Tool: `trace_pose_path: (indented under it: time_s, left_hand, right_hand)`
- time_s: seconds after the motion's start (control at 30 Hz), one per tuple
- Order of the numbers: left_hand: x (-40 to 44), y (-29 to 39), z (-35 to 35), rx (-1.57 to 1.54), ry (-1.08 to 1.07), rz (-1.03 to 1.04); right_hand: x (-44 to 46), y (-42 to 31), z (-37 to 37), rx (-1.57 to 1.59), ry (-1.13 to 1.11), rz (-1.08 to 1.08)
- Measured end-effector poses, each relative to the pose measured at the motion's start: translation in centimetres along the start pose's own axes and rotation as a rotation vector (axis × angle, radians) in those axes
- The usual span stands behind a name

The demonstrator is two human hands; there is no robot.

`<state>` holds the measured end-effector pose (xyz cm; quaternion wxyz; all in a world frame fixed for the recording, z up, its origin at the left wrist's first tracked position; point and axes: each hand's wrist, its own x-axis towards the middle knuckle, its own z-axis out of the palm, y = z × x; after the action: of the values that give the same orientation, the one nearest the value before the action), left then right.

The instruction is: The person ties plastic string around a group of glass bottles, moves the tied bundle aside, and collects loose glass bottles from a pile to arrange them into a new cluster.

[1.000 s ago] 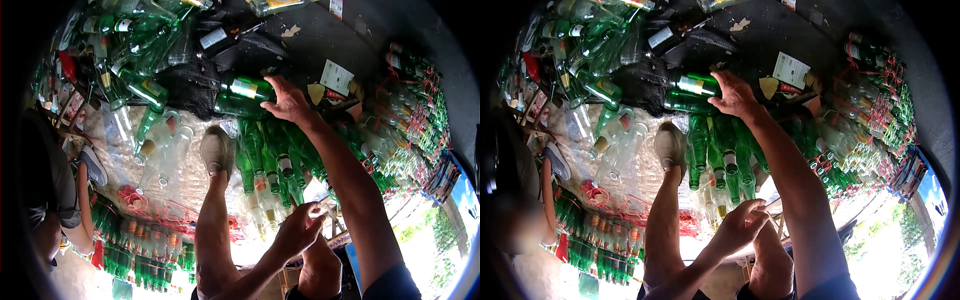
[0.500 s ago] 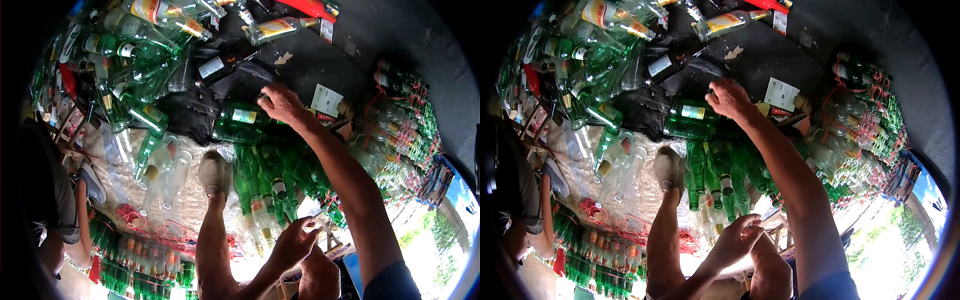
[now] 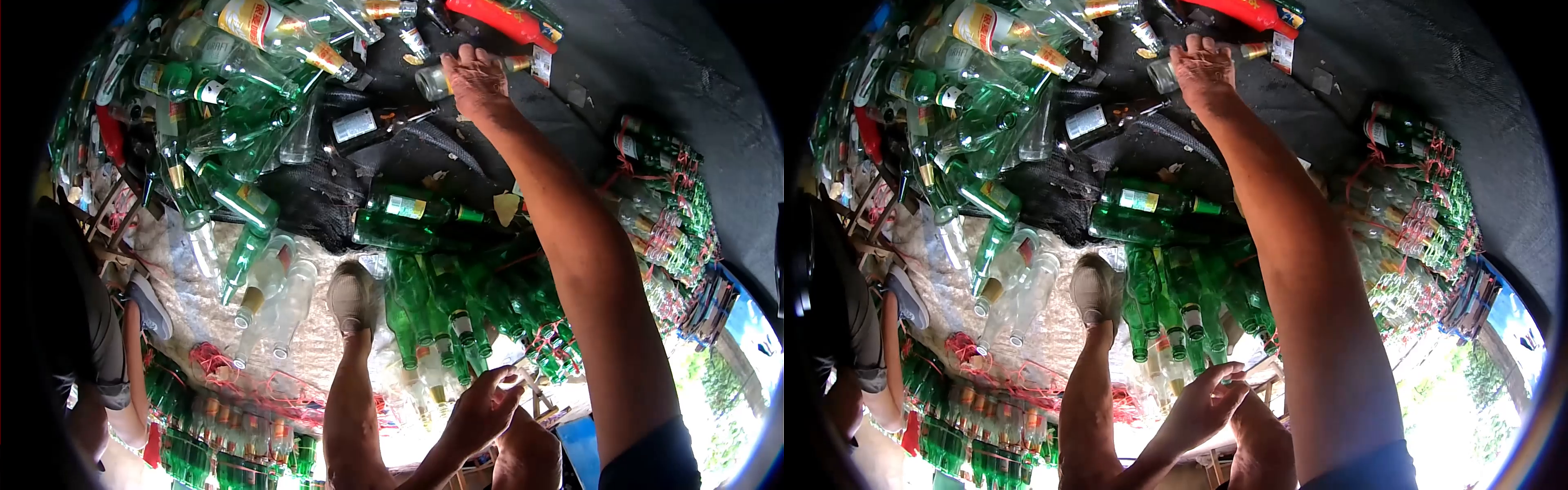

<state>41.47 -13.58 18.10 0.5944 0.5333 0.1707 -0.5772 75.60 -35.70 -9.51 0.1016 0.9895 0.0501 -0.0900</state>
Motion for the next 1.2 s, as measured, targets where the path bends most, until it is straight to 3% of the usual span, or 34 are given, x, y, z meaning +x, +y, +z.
trace_pose_path:
  time_s: [0.3,0.53,0.67,0.8,0.87,1.07,1.2]
  left_hand:
    - [-0.3,0.1,0.2,-0.006,-0.032,-0.025]
    - [-0.5,-0.6,0.6,0.015,-0.035,-0.011]
    - [-0.9,-1.4,0.9,0.029,-0.018,0.016]
    - [-1.1,-1.2,0.6,0.013,-0.023,0.012]
    - [-1.2,-1.5,0.7,-0.009,-0.002,0.024]
    - [-1.3,-1.7,0.7,0.024,0.025,0.068]
    - [-1.3,-2.5,1.9,-0.021,0.071,0.137]
  right_hand:
    - [-5.2,2.4,2.6,-0.063,0.128,-0.054]
    - [-7.8,2.6,2.2,0.185,-0.146,0.113]
    - [-9.5,2.8,2.3,0.148,-0.091,0.096]
    - [-11.4,1.9,3.3,0.306,-0.178,0.291]
    - [-12.1,1.9,3.8,0.273,-0.227,0.262]
    - [-16.1,2.6,1.7,0.362,-0.092,0.271]
    - [-17.7,1.4,-6.9,0.824,-0.445,0.389]
